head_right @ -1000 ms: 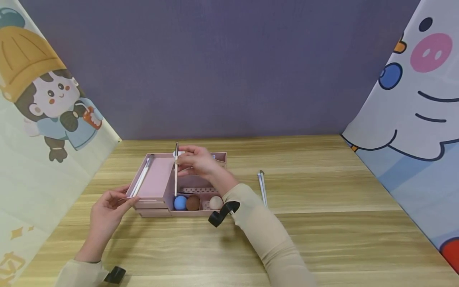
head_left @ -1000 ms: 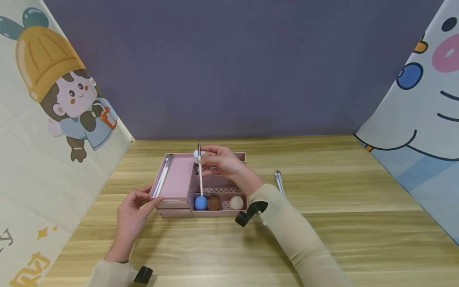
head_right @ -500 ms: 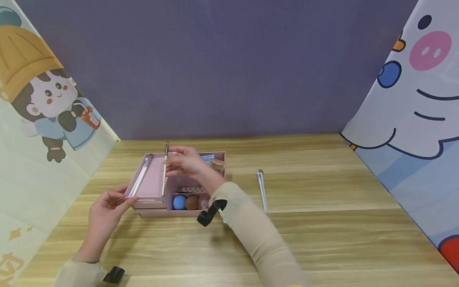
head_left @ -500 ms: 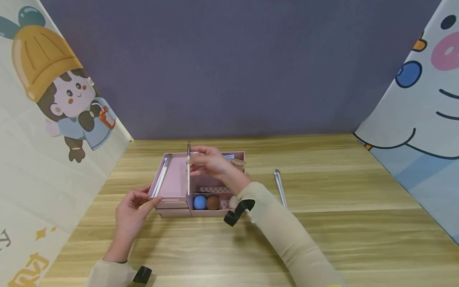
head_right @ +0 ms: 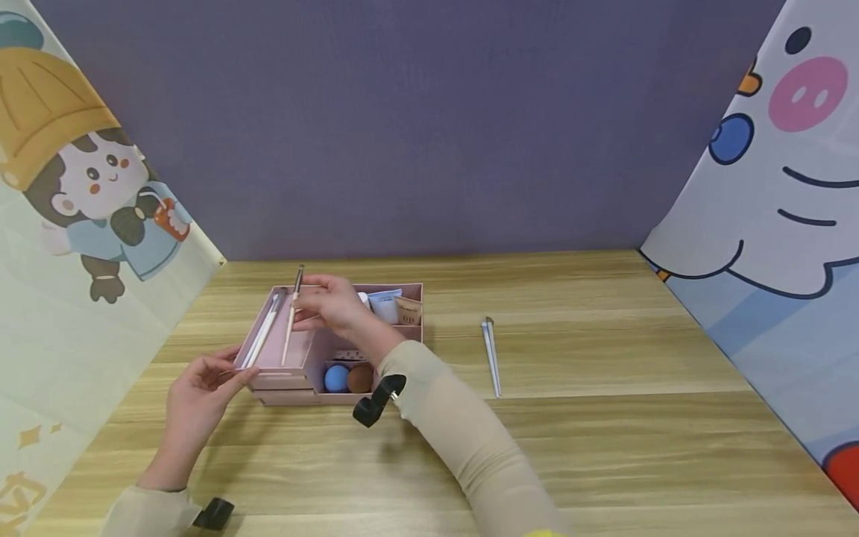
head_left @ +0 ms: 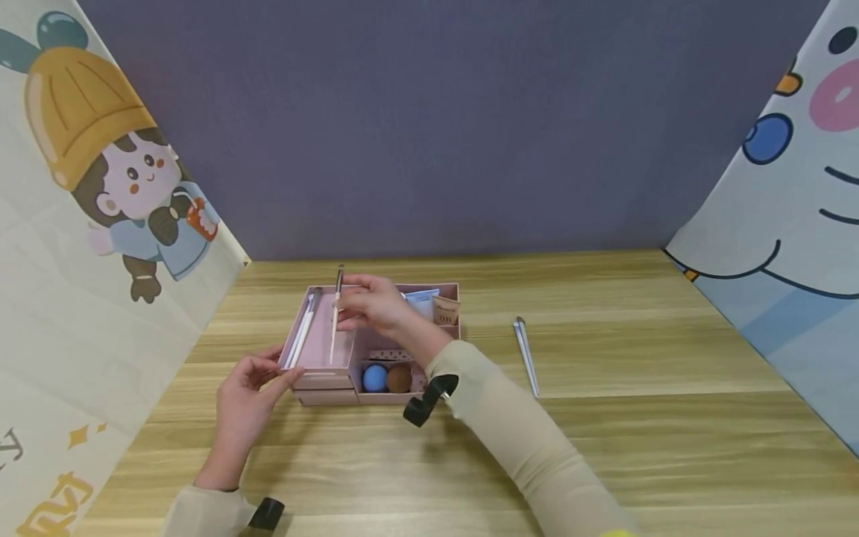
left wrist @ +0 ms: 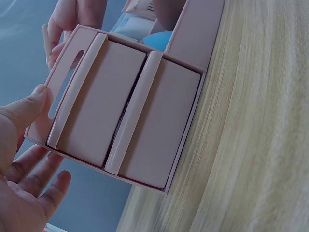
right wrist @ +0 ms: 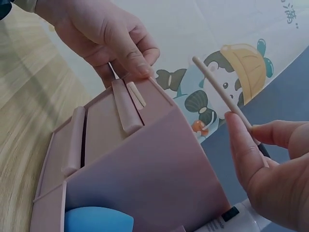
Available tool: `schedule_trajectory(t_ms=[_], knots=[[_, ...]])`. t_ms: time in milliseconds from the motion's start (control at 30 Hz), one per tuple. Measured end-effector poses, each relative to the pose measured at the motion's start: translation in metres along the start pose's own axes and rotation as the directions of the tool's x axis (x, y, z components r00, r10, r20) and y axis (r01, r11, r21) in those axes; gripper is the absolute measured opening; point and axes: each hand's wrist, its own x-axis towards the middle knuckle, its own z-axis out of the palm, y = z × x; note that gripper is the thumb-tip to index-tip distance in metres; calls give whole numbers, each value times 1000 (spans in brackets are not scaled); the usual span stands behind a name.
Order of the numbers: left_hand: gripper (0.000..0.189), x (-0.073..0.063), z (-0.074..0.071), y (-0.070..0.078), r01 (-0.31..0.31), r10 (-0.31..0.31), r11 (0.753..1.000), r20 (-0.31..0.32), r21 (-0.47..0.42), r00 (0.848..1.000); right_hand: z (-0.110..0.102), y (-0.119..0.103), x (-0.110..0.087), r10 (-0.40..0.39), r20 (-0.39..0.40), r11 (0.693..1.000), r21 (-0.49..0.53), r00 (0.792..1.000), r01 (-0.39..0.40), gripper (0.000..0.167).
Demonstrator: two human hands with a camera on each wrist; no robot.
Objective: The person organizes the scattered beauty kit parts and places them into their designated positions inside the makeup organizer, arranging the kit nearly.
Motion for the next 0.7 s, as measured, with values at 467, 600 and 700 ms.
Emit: schedule_trajectory(t_ms=[467, 600, 700], knots=[[27, 1, 0, 0, 0, 0, 1000, 2, 4, 1000, 18, 6, 10, -43, -75, 999, 3, 996, 44, 57], [27, 1, 0, 0, -1, 1, 1000, 7, 4, 1000, 25, 11, 13, -57, -104, 998, -6, 993, 57, 53], [28, 1, 0, 0, 1, -1, 1000, 6, 2, 1000, 29, 15, 15, -65, -119, 998, -14, 991, 64, 49]])
